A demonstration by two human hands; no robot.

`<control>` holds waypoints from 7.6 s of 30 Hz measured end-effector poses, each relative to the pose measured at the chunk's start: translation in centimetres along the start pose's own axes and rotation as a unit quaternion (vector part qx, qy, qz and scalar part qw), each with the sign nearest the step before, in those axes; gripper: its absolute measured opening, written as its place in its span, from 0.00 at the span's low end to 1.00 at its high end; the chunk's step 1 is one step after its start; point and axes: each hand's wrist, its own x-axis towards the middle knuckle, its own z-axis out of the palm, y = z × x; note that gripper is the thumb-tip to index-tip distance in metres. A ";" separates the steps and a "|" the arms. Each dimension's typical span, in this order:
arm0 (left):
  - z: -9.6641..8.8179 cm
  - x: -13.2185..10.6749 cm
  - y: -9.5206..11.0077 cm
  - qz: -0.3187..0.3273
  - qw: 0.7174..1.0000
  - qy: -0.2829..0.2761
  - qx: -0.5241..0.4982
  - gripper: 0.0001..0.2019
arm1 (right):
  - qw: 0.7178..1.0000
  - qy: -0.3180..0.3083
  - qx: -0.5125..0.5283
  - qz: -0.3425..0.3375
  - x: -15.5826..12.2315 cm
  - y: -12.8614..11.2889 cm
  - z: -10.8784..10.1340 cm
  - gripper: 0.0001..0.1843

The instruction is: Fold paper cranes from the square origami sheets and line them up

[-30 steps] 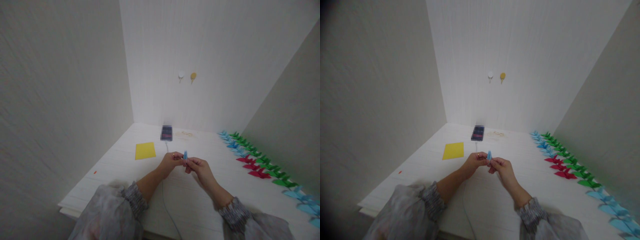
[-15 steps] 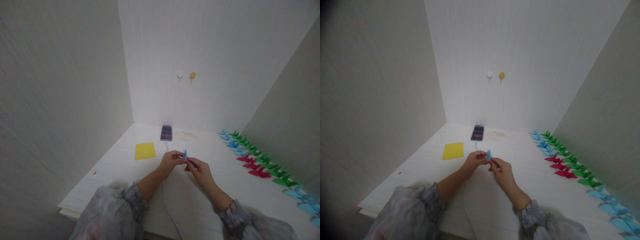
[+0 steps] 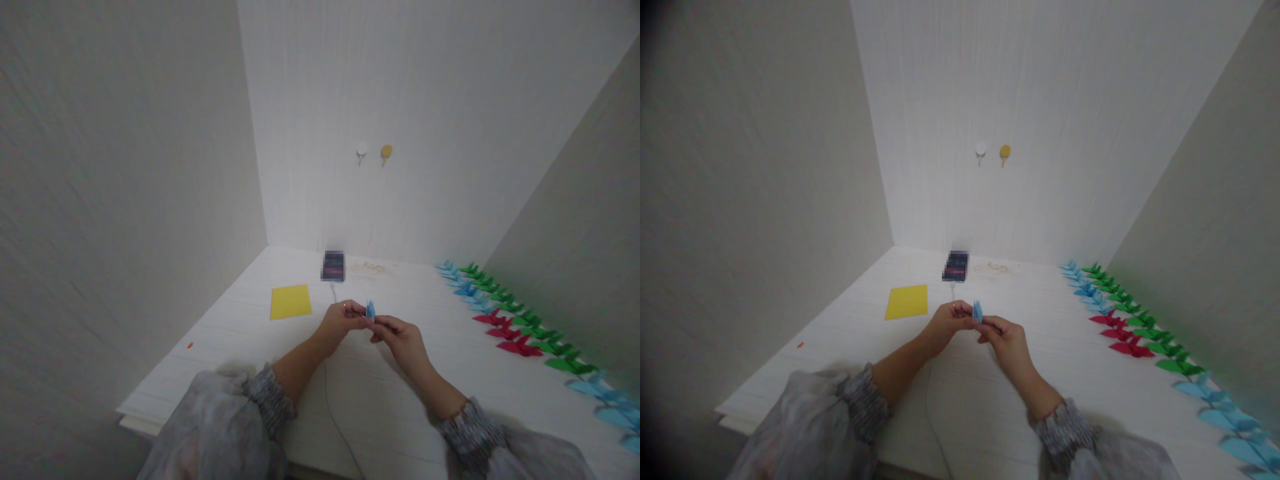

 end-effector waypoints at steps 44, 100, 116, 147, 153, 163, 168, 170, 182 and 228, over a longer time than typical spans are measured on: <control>0.8 -0.3 0.4 0.021 0.999 0.010 0.033 0.12 | 0.987 0.009 0.163 0.002 0.3 -0.1 0.4 0.06; -0.1 0.2 0.2 0.085 0.994 -0.027 0.068 0.16 | 0.985 -0.010 0.169 -0.036 0.4 -0.2 0.3 0.11; -0.2 0.1 0.6 0.053 0.993 -0.027 0.103 0.11 | 0.981 -0.023 0.184 -0.053 0.2 -0.3 0.3 0.12; -0.2 -0.1 1.0 0.080 0.987 -0.020 0.138 0.10 | 0.989 -0.021 0.139 -0.045 0.2 -0.5 0.1 0.08; 0.0 0.0 0.8 0.070 0.990 -0.023 0.120 0.15 | 0.981 -0.013 0.189 -0.032 0.6 0.0 0.2 0.13; -0.1 0.2 0.3 0.052 0.997 0.007 0.062 0.19 | 0.975 -0.018 0.217 -0.037 0.9 0.5 0.2 0.20; -0.1 0.2 0.2 0.048 0.999 0.014 0.021 0.21 | 0.973 -0.030 0.225 -0.034 0.9 0.4 0.2 0.21; 0.0 0.2 0.3 0.043 0.999 0.018 0.012 0.22 | 0.974 -0.033 0.223 -0.033 0.8 0.4 0.2 0.22; -0.1 0.0 0.8 0.048 0.998 0.024 0.023 0.21 | 0.988 0.001 0.154 -0.014 0.7 0.3 0.3 0.12; 0.4 -0.1 1.0 0.042 0.992 0.086 0.087 0.10 | 0.999 -0.033 0.004 -0.042 0.5 0.6 0.6 0.10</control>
